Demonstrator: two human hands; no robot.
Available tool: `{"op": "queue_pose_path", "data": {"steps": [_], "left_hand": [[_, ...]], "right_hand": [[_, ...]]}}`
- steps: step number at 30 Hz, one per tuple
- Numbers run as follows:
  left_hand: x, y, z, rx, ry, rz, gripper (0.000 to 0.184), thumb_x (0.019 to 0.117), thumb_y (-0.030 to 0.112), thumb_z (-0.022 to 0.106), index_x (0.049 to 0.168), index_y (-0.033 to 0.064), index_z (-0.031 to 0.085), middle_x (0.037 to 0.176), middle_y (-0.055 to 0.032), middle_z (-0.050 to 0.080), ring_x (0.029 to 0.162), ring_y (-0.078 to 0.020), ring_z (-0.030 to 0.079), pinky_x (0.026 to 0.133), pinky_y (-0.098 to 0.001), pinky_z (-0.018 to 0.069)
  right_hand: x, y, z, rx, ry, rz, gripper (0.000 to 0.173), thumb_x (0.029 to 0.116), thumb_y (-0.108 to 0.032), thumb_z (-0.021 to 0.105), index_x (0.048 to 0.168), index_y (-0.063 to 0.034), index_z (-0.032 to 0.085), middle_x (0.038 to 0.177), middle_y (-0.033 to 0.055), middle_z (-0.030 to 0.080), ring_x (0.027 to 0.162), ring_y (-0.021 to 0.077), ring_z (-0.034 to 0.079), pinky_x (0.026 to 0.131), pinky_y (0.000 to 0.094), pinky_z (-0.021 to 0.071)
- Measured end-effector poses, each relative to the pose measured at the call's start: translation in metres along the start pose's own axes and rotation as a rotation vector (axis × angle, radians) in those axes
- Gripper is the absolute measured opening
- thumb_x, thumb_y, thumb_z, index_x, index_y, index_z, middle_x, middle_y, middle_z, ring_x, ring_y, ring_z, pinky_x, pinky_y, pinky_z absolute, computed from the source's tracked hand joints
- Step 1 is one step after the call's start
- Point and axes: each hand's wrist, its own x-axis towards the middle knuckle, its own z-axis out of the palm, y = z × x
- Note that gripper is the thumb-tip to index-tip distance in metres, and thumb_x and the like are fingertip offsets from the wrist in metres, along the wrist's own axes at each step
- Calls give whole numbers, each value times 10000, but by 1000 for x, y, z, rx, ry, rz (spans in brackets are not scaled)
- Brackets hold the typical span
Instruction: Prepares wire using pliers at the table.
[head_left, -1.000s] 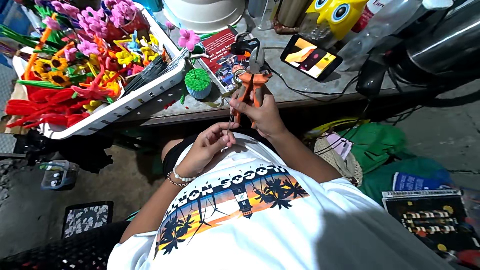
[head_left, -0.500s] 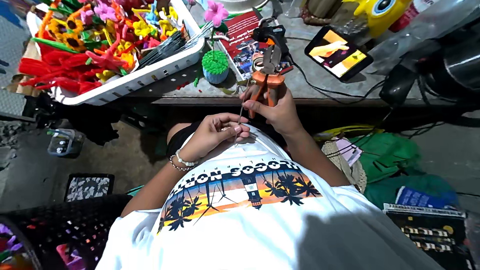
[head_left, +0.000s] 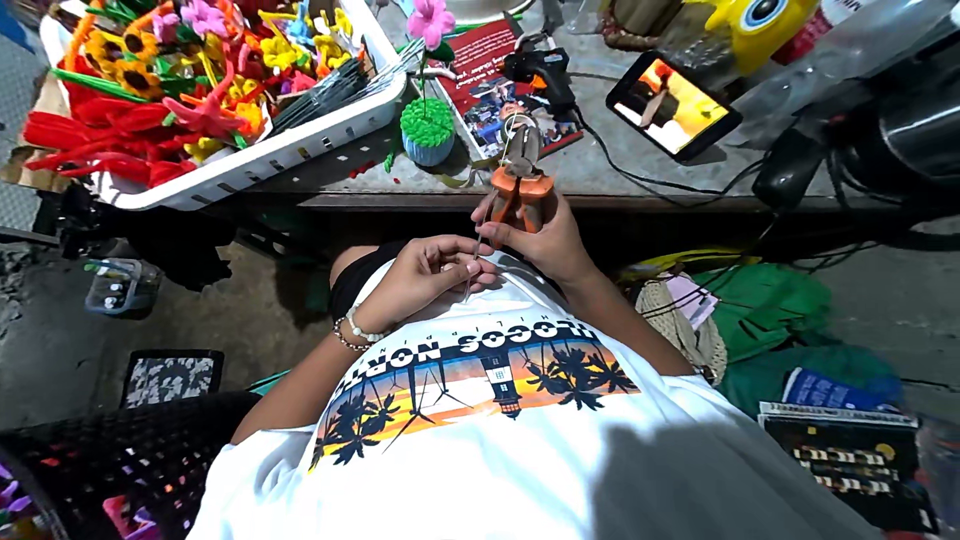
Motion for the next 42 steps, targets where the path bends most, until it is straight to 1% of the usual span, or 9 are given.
{"op": "queue_pose_path", "data": {"steps": [3, 6, 9, 12, 15, 19, 23, 30, 42], "left_hand": [[-1, 5, 0, 71, 37, 87, 245, 983, -52, 607, 1226, -29, 639, 1032, -94, 757, 884, -145, 749, 804, -273, 631], [-2, 18, 1, 128, 119, 192, 240, 993, -17, 604, 1229, -15, 648, 1027, -75, 752, 866, -126, 736, 777, -260, 626], [-2, 31, 3, 85, 155, 244, 271, 1002, -19, 593, 1273, -20, 615, 1080, -104, 749, 917, -172, 753, 820, -305, 642], [0, 39, 7, 43, 168, 272, 278, 1004, -23, 586, 1280, -9, 613, 1072, -98, 750, 903, -166, 753, 809, -297, 641], [3, 42, 11, 23, 176, 282, 268, 1004, -15, 590, 1270, 5, 617, 1065, -87, 749, 887, -149, 751, 784, -280, 640], [5, 42, 15, -16, 180, 264, 280, 998, -29, 593, 1273, 9, 623, 1065, -87, 751, 891, -145, 751, 800, -278, 637], [6, 42, 16, -38, 181, 243, 281, 1003, -33, 580, 1279, 6, 614, 1081, -100, 750, 899, -155, 755, 803, -280, 637], [7, 41, 16, -61, 177, 240, 284, 1006, -30, 575, 1285, 9, 609, 1084, -100, 745, 896, -150, 750, 798, -279, 634], [4, 39, 17, -100, 211, 230, 313, 1004, -39, 572, 1315, -5, 590, 1084, -107, 740, 902, -147, 748, 799, -274, 634]], "right_hand": [[-2, -1, 2, 23, 12, -19, 430, 878, -21, 771, 1240, -10, 540, 1078, 85, 709, 914, 142, 707, 819, 277, 606], [-6, 5, 3, -47, 66, -180, 518, 819, -150, 864, 1210, -23, 550, 1115, 40, 707, 999, 121, 697, 892, 292, 602], [-10, 9, 1, -174, 57, -339, 593, 801, -268, 891, 1216, -28, 542, 1107, 46, 678, 997, 120, 680, 886, 301, 602], [-12, 4, 2, -276, 33, -458, 508, 807, -273, 891, 1088, -29, 546, 1077, 96, 645, 962, 138, 669, 820, 292, 602], [-12, 2, 3, -380, 18, -546, 429, 837, -256, 867, 963, -61, 506, 1115, 102, 588, 1052, 120, 630, 891, 250, 566], [-13, 1, 5, -352, 59, -489, 385, 835, -219, 865, 933, -60, 528, 1099, 88, 578, 1023, 96, 615, 875, 223, 556], [-13, 1, 6, -306, 73, -451, 435, 812, -275, 884, 1004, -42, 570, 1092, 67, 578, 987, 69, 620, 851, 210, 566], [-13, 2, 7, -325, 73, -483, 407, 807, -218, 887, 919, -57, 531, 1116, 87, 571, 1009, 84, 626, 856, 218, 575], [-10, 6, 13, -316, 111, -458, 417, 815, -244, 882, 984, -47, 556, 1106, 77, 565, 946, 79, 626, 818, 222, 576]]}}
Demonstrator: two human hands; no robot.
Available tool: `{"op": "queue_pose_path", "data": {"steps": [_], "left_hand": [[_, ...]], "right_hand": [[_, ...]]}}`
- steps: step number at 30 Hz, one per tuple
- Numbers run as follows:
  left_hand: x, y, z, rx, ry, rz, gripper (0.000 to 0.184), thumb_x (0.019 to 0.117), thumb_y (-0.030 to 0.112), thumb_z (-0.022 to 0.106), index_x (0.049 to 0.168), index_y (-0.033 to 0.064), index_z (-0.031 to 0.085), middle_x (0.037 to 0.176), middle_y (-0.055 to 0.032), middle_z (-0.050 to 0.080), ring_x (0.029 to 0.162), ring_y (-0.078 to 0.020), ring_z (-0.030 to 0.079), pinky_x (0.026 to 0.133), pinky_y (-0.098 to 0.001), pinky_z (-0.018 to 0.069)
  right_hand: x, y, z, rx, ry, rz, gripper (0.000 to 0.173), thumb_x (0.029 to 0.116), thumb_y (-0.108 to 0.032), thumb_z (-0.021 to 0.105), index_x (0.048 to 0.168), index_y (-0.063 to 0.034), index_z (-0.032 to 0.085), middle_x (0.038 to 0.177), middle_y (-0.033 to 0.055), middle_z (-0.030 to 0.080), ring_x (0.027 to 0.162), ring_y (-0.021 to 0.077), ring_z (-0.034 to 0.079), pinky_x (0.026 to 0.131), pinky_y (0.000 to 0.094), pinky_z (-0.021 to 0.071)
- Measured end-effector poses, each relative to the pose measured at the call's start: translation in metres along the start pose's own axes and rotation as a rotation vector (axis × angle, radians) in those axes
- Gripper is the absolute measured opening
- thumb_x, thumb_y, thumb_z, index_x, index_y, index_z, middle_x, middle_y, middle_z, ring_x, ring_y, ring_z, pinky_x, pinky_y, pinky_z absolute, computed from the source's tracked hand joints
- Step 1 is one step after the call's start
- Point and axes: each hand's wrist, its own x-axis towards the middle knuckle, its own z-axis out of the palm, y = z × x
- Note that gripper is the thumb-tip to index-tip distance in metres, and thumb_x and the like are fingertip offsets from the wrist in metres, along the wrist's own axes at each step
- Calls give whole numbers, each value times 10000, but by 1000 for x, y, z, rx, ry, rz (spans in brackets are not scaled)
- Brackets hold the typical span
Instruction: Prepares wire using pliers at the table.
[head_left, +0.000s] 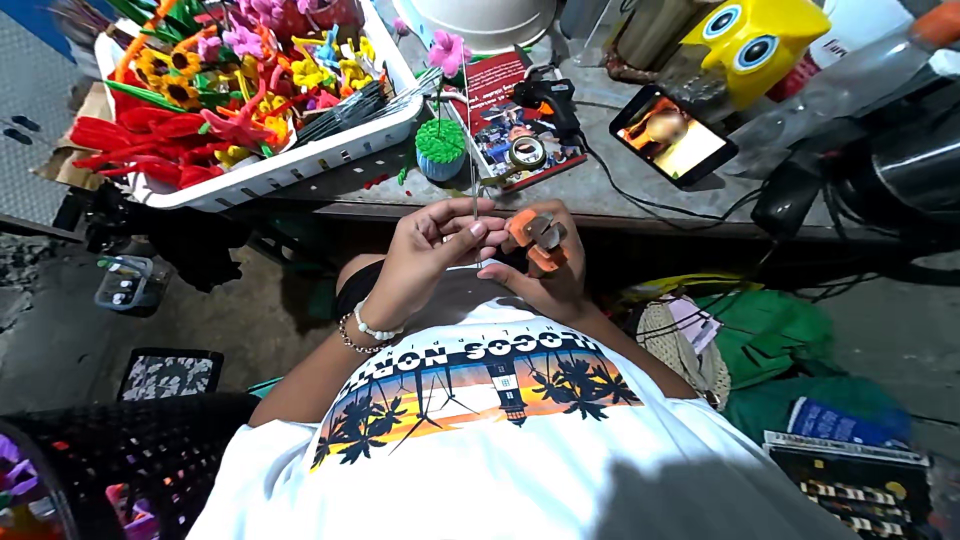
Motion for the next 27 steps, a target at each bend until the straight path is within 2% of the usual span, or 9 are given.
{"op": "queue_pose_path", "data": {"steps": [10, 12, 14, 17, 20, 22, 24, 27], "left_hand": [[-1, -3, -1, 37, 37, 43, 318, 1000, -30, 593, 1317, -7, 595, 1091, -105, 740, 897, -149, 750, 784, -281, 641], [0, -3, -2, 51, 43, 58, 316, 997, -33, 597, 1313, -13, 598, 1087, -107, 745, 902, -153, 753, 781, -280, 641], [-1, -2, -4, 83, 47, 62, 309, 997, -34, 595, 1305, -13, 603, 1095, -107, 746, 912, -158, 754, 780, -284, 642], [-5, 3, -13, 150, 43, 77, 318, 989, -49, 596, 1308, -39, 600, 1107, -133, 744, 939, -189, 755, 812, -315, 645], [-12, 16, -27, 228, 39, 92, 318, 990, -45, 599, 1308, -50, 598, 1106, -134, 744, 942, -200, 756, 831, -327, 648], [-19, 27, -35, 295, 46, 103, 312, 989, -43, 603, 1301, -46, 610, 1086, -123, 754, 913, -193, 760, 823, -322, 650], [-29, 38, -44, 342, 55, 124, 294, 988, -43, 602, 1281, -40, 623, 1057, -115, 760, 881, -183, 759, 805, -310, 649], [-43, 49, -57, 391, 38, 132, 274, 993, -41, 586, 1263, -42, 629, 1040, -87, 764, 880, -155, 756, 803, -291, 645]], "right_hand": [[2, 2, 6, -8, 16, -1, 405, 806, -215, 886, 939, -48, 542, 1098, 95, 577, 960, 107, 630, 809, 239, 576], [2, 4, 7, 23, 3, 0, 415, 796, -201, 892, 954, -64, 533, 1115, 88, 574, 979, 111, 629, 816, 251, 578], [3, 5, 4, 18, -40, 17, 442, 803, -246, 891, 978, -67, 527, 1140, 86, 575, 996, 110, 634, 828, 260, 584], [6, 0, -1, 43, -110, 133, 409, 860, -303, 839, 1021, -58, 555, 1148, 60, 581, 990, 82, 626, 818, 238, 577], [15, -4, -1, 149, -171, 297, 405, 939, -260, 750, 1217, -27, 570, 1094, 27, 673, 924, 74, 683, 786, 248, 608], [24, -5, -1, 239, -242, 415, 400, 970, -256, 708, 1276, -41, 567, 1102, 36, 706, 930, 113, 708, 800, 282, 617], [33, -4, 2, 316, -310, 490, 391, 977, -252, 686, 1288, -41, 579, 1139, 70, 699, 960, 165, 712, 833, 330, 623], [40, -1, 10, 379, -365, 523, 371, 956, -245, 686, 1265, -54, 612, 1196, 84, 606, 990, 190, 687, 848, 357, 630]]}}
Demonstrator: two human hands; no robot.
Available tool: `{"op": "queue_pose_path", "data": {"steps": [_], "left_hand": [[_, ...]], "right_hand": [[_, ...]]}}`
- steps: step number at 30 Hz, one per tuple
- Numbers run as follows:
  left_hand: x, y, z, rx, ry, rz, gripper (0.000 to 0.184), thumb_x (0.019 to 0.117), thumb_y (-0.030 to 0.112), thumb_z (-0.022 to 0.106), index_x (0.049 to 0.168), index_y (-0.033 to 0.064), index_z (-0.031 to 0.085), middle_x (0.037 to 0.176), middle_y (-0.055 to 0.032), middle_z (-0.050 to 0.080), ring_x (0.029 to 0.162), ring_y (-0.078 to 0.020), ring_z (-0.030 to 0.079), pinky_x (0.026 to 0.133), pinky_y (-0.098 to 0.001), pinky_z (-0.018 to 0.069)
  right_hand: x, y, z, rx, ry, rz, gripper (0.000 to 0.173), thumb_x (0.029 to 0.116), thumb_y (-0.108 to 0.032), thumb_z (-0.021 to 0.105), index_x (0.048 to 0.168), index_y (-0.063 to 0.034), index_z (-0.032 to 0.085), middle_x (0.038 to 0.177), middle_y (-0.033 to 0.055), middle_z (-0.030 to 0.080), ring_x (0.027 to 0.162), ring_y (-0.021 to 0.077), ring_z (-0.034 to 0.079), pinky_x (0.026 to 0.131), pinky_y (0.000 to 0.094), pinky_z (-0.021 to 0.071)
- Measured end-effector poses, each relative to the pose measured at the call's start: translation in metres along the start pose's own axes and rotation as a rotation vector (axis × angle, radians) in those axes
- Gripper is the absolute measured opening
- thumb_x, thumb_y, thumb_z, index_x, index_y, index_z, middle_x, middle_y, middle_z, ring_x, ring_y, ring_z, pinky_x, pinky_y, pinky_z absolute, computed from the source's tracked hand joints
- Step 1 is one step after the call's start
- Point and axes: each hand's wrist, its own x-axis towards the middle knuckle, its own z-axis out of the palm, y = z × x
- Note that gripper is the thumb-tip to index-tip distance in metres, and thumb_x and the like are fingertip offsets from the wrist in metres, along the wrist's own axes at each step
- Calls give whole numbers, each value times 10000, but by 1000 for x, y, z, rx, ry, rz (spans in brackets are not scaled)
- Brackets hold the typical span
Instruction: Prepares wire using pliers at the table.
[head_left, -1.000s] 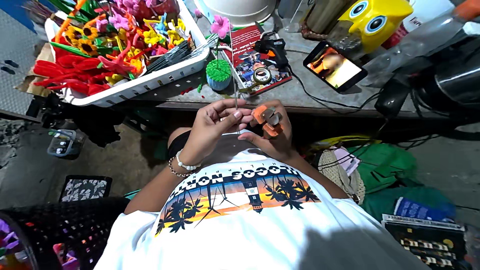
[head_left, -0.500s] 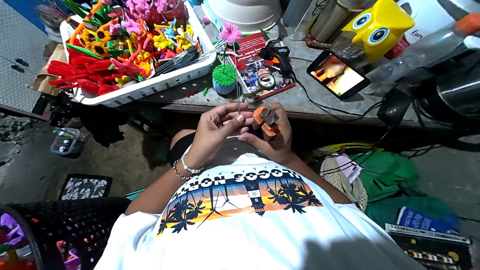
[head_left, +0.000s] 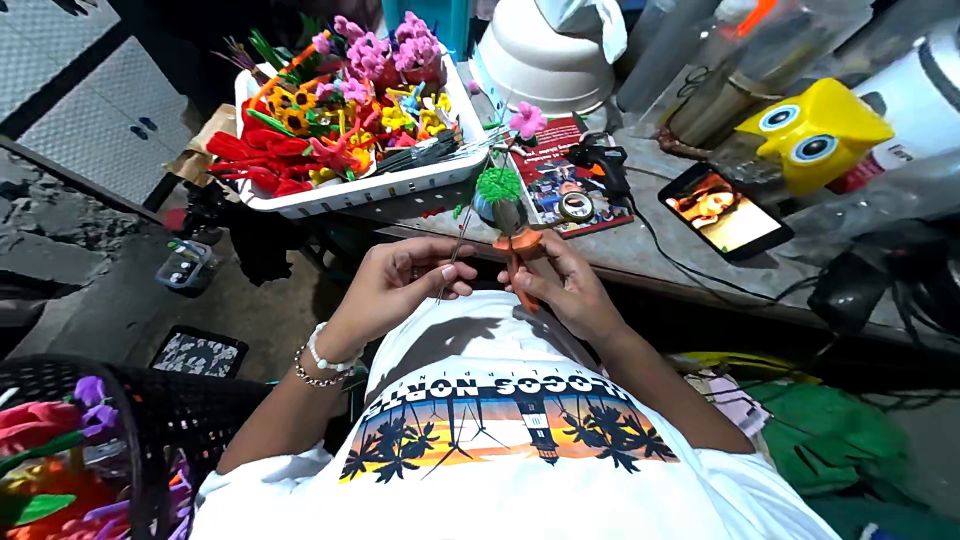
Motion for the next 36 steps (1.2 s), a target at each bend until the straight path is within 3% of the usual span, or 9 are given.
{"op": "queue_pose_path", "data": {"steps": [3, 5, 9, 15, 28, 36], "left_hand": [[-11, 4, -12, 48, -11, -17, 258, 996, -22, 584, 1246, -50, 643, 1026, -72, 766, 853, -138, 753, 789, -277, 646], [-15, 6, -18, 60, -21, -21, 261, 997, -19, 585, 1249, -50, 644, 1028, -79, 766, 852, -139, 753, 790, -274, 645], [-19, 12, -27, 11, -42, -54, 274, 986, -31, 590, 1254, -41, 647, 1009, -70, 772, 845, -133, 752, 787, -263, 638], [-24, 12, -38, -140, -121, -70, 367, 986, -37, 587, 1352, -8, 577, 994, -80, 765, 841, -141, 749, 778, -257, 632], [-28, 13, -42, -154, -179, -74, 345, 995, -28, 569, 1338, -16, 601, 1002, -72, 764, 816, -132, 747, 759, -242, 635], [-29, 13, -40, -177, -193, -97, 319, 997, -21, 566, 1311, -10, 621, 1000, -90, 764, 818, -149, 752, 754, -252, 641]], "right_hand": [[7, -3, 7, 73, -76, 16, 323, 962, -197, 672, 1235, -40, 600, 1107, 79, 681, 971, 189, 710, 872, 365, 618], [8, -5, 11, 115, -135, 24, 337, 975, -147, 639, 1281, -23, 573, 1122, 91, 707, 1000, 205, 718, 894, 366, 615], [8, -8, 17, -3, -155, -15, 301, 976, -115, 596, 1254, -5, 562, 1111, 50, 738, 951, 121, 720, 820, 279, 606], [9, -15, 18, -131, -226, -33, 289, 1015, -143, 586, 1251, 20, 551, 1115, 41, 718, 917, 58, 693, 802, 226, 586], [17, -17, 29, -282, -286, 4, 242, 1021, -205, 622, 1168, -15, 595, 1013, 28, 685, 917, 34, 657, 828, 207, 560], [4, -12, 28, -260, -381, 96, 286, 1043, -164, 557, 1259, 21, 538, 1086, 51, 663, 972, 40, 645, 863, 200, 548]]}}
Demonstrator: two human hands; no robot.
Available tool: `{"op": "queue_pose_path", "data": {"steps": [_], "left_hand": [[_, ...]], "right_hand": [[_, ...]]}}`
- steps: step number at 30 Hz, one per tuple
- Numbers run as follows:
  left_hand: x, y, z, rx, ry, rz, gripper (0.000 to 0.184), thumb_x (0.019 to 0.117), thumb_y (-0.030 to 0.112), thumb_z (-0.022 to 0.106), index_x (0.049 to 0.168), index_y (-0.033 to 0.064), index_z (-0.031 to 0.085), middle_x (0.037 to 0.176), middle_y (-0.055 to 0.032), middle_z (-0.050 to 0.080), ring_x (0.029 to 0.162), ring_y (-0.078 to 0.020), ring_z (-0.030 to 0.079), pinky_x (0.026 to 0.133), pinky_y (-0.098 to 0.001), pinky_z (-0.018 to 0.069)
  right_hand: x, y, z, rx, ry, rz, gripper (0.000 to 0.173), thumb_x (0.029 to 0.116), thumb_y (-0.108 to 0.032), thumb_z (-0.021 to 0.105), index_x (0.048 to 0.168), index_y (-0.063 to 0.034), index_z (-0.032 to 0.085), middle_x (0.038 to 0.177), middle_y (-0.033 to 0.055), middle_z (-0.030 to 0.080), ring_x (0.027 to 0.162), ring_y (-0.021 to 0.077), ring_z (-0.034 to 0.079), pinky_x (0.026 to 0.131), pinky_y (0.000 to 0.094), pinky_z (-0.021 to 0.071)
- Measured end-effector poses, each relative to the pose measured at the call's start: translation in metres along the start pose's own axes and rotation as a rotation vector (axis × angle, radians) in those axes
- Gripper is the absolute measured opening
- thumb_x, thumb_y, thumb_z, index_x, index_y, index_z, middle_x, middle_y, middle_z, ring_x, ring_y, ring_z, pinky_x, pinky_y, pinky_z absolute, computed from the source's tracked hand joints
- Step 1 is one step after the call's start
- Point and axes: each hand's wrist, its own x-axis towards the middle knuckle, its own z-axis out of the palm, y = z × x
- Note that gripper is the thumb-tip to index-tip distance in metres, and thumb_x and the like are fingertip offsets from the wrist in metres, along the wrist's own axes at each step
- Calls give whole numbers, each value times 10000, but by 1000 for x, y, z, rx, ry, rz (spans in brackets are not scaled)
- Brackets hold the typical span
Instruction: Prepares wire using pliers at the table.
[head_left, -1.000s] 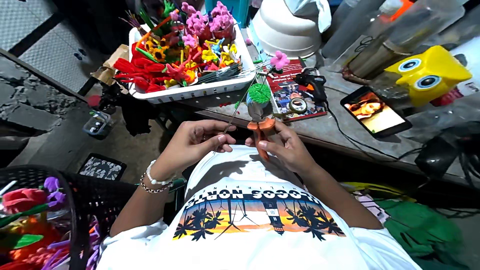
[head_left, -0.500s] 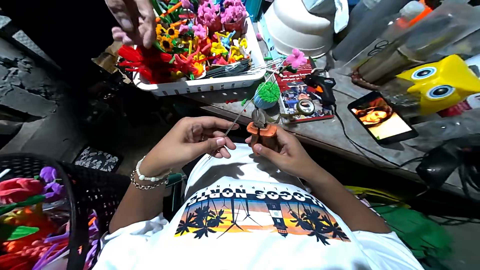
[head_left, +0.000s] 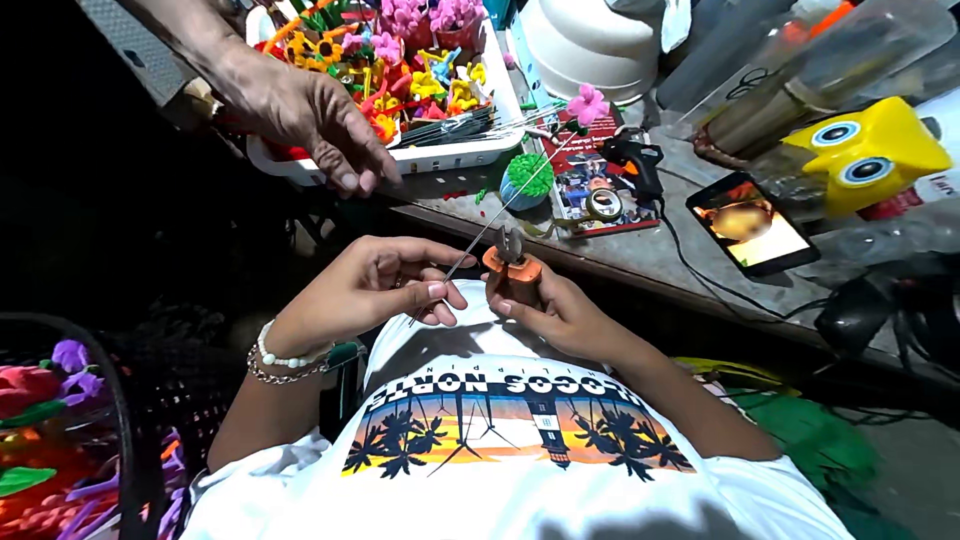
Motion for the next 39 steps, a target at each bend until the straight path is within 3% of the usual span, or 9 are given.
{"op": "queue_pose_path", "data": {"steps": [6, 16, 22, 25, 30, 35, 37, 39], "left_hand": [[1, -2, 2, 30, -28, -34, 326, 988, -24, 564, 1310, -21, 618, 960, -76, 767, 801, -141, 750, 739, -241, 637], [2, -4, 1, 15, -69, -73, 314, 985, -39, 556, 1293, -31, 621, 937, -79, 766, 791, -144, 752, 729, -243, 638], [1, -4, 0, 39, -72, -73, 299, 990, -30, 554, 1279, -30, 629, 922, -83, 766, 777, -151, 750, 726, -246, 637], [-1, 2, -1, 57, -30, -62, 285, 978, -38, 552, 1248, -12, 640, 916, -65, 767, 773, -129, 748, 734, -235, 634], [-7, 5, -3, 27, -13, 20, 289, 987, 2, 587, 1271, 14, 639, 935, -64, 768, 776, -131, 747, 726, -238, 635], [-8, 4, 2, -17, -67, 33, 292, 1006, 74, 619, 1292, 26, 644, 941, -70, 768, 787, -144, 750, 735, -253, 642], [-8, 2, 5, -19, -74, 64, 297, 1019, 115, 623, 1307, 48, 650, 955, -54, 770, 799, -129, 749, 747, -244, 639], [-6, 0, 10, -15, -53, 135, 298, 1022, 156, 635, 1305, 66, 663, 972, -37, 774, 810, -112, 746, 745, -233, 634]], "right_hand": [[-7, 0, 4, -27, -35, 1, 313, 1037, -208, 586, 1250, 20, 566, 1080, 58, 671, 973, 34, 647, 866, 201, 551], [-8, 6, 6, -37, 110, -53, 231, 1017, -239, 614, 1108, -27, 629, 967, 19, 653, 880, 25, 628, 784, 195, 543], [-11, 4, 5, -53, 188, -60, 250, 982, -208, 667, 1145, -18, 657, 1043, 28, 681, 968, 38, 658, 866, 219, 573], [-12, 8, 1, -91, 264, -49, 302, 960, -257, 679, 1150, -23, 671, 1070, 34, 604, 992, 46, 601, 857, 211, 539], [-8, 9, -6, -95, 329, -47, 360, 946, -287, 704, 1172, -16, 635, 1125, 49, 578, 1010, 44, 597, 861, 204, 541], [8, 6, 2, 118, 360, 71, 444, 936, -196, 724, 1296, -5, 550, 1146, 69, 618, 970, 76, 638, 849, 252, 566], [14, 3, 7, 355, 308, 170, 426, 981, -145, 672, 1340, -21, 479, 1102, 88, 661, 881, 130, 696, 734, 282, 607], [18, 2, 12, 534, 238, 242, 395, 1044, -143, 571, 1386, -25, 411, 1152, 130, 652, 918, 198, 723, 777, 346, 632]]}}
